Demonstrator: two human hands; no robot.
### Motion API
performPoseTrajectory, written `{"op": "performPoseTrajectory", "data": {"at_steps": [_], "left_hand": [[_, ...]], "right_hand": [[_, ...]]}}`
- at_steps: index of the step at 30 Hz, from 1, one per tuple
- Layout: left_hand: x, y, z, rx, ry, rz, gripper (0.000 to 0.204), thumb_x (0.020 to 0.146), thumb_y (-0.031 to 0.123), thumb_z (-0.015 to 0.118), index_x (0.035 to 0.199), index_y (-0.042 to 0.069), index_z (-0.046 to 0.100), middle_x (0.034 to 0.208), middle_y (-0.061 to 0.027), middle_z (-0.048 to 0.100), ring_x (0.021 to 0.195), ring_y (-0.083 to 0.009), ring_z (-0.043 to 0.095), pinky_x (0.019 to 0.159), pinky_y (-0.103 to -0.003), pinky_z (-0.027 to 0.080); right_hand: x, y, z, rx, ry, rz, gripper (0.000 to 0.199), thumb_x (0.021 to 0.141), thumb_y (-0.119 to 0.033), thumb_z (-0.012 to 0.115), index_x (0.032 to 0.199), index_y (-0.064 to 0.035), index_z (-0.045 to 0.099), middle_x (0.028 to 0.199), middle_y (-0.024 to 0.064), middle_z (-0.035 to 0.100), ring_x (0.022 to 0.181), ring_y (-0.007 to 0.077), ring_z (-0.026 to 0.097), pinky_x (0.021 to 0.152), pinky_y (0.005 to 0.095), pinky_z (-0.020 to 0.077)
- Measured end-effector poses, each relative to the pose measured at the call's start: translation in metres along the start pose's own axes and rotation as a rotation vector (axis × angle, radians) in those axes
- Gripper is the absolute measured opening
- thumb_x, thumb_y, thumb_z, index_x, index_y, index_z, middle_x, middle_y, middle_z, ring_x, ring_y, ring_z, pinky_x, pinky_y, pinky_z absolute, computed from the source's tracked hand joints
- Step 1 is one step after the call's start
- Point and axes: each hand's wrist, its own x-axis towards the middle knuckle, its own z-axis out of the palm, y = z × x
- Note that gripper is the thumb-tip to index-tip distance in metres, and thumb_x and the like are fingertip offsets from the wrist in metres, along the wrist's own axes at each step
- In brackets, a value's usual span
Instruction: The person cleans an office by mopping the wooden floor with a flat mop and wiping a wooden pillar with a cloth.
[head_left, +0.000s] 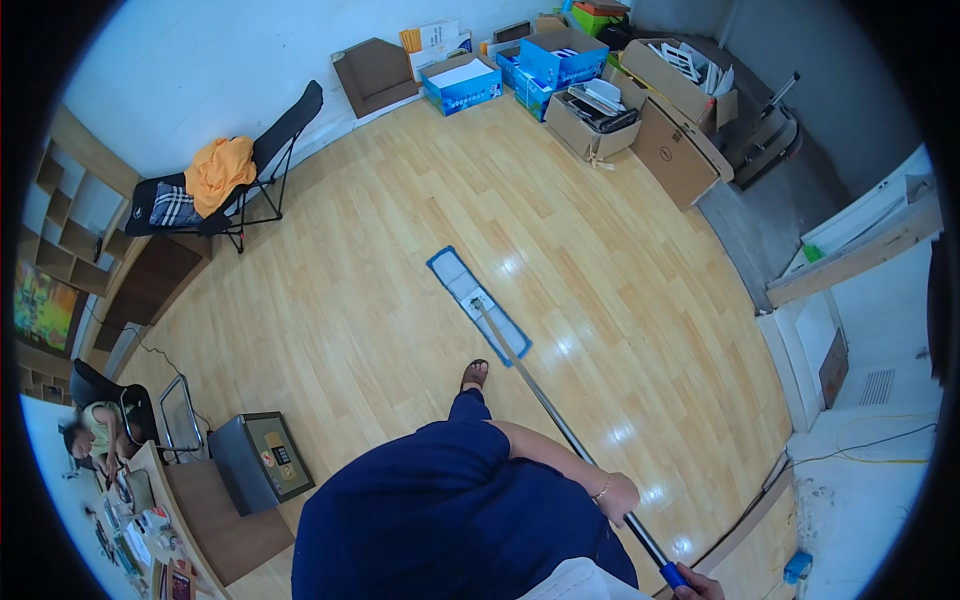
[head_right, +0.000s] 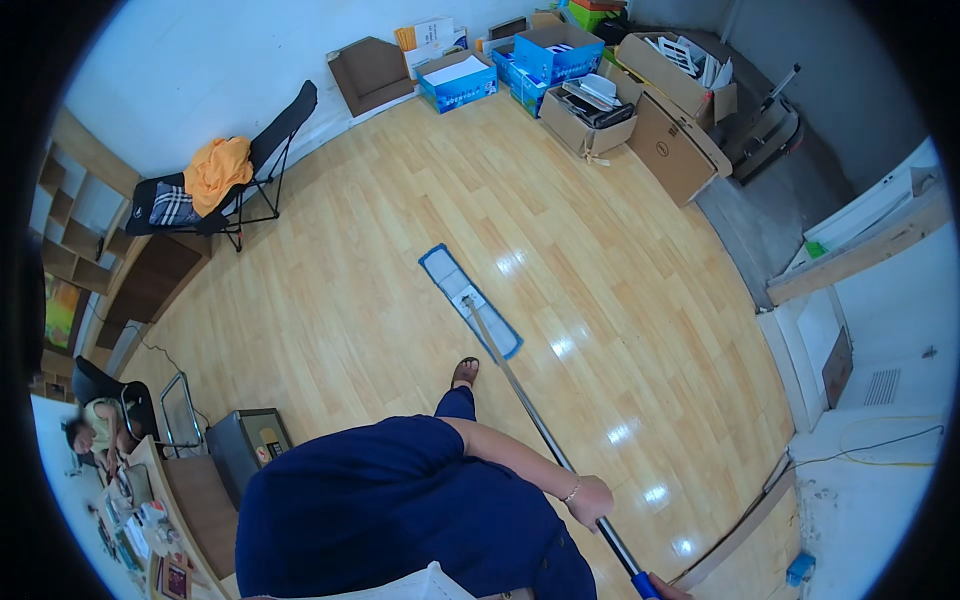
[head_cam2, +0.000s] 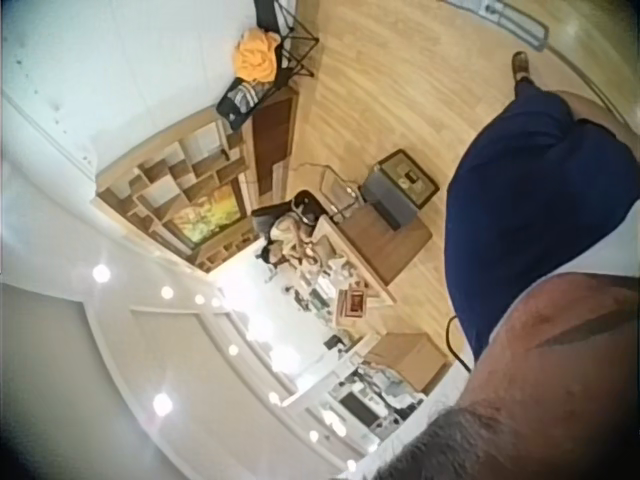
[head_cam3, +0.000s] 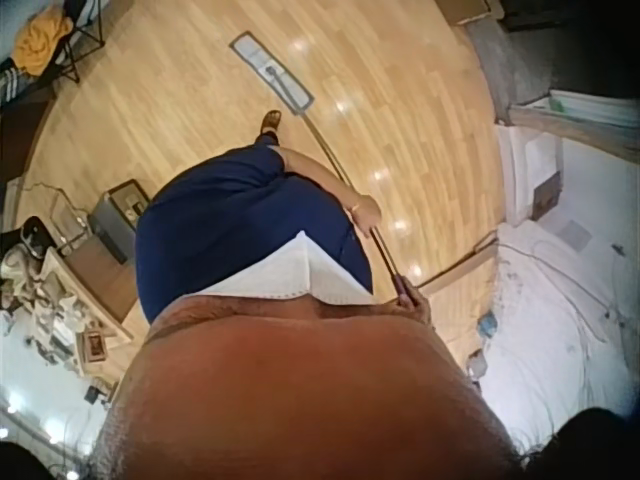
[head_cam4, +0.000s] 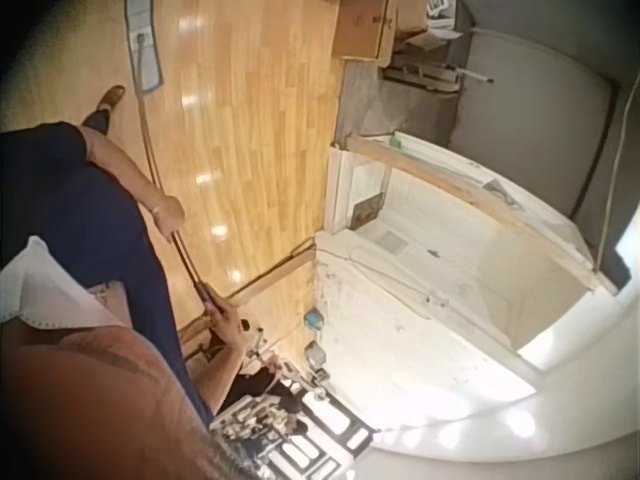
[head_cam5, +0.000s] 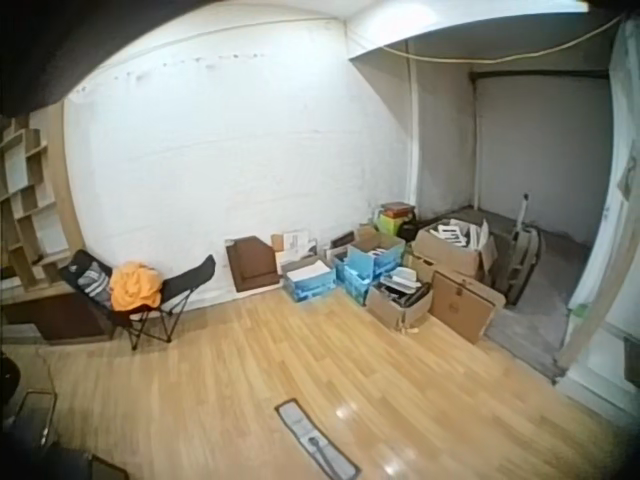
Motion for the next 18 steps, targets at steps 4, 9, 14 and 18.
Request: {"op": "performPoseTrajectory", "data": {"at_steps": [4,9,14,18], "left_hand": [[-0.006,-0.011,0.0,-0.023,-0.05,-0.033,0.035,0.068,0.039,0.067,0.074,0.004,0.069,0.072,-0.0192,0.063,0.071,-0.0362,0.062,0.063,-0.044,0.049],[-0.059,-0.081,-0.016,0.056,-0.058,-0.147,0.033,0.065,0.036,0.067,0.072,0.004,0.069,0.072,-0.0191,0.064,0.07,-0.0354,0.062,0.062,-0.044,0.049],[-0.179,-0.183,-0.075,0.195,0.047,-0.424,0.031,0.063,0.036,0.067,0.072,0.007,0.07,0.074,-0.0158,0.065,0.071,-0.0332,0.063,0.062,-0.045,0.049],[-0.287,-0.258,-0.132,0.357,0.508,-0.868,0.028,0.066,0.029,0.069,0.088,0.011,0.064,0.095,-0.0131,0.063,0.095,-0.0307,0.058,0.079,-0.041,0.046]], "right_hand": [[0.016,0.0,0.007,-0.125,0.034,-0.025,0.052,0.088,-0.018,0.058,0.132,0.0036,0.041,0.125,0.012,0.054,0.077,0.0076,0.054,0.061,0.0216,0.0435],[0.08,-0.051,0.06,-0.327,0.042,0.147,0.037,0.088,-0.015,0.057,0.122,-0.0001,0.054,0.111,0.0111,0.063,0.091,0.0134,0.058,0.074,0.0254,0.0465],[0.224,-0.074,0.136,-0.367,-0.013,-0.413,0.044,0.085,-0.016,0.06,0.128,-0.01,0.051,0.074,0.0024,0.061,0.057,0.0063,0.053,0.051,0.022,0.0436],[0.345,-0.201,0.228,-0.437,-0.083,-0.355,0.041,0.087,-0.02,0.056,0.127,-0.0122,0.052,0.066,0.0013,0.057,0.05,0.0074,0.051,0.043,0.0222,0.0414]]}}
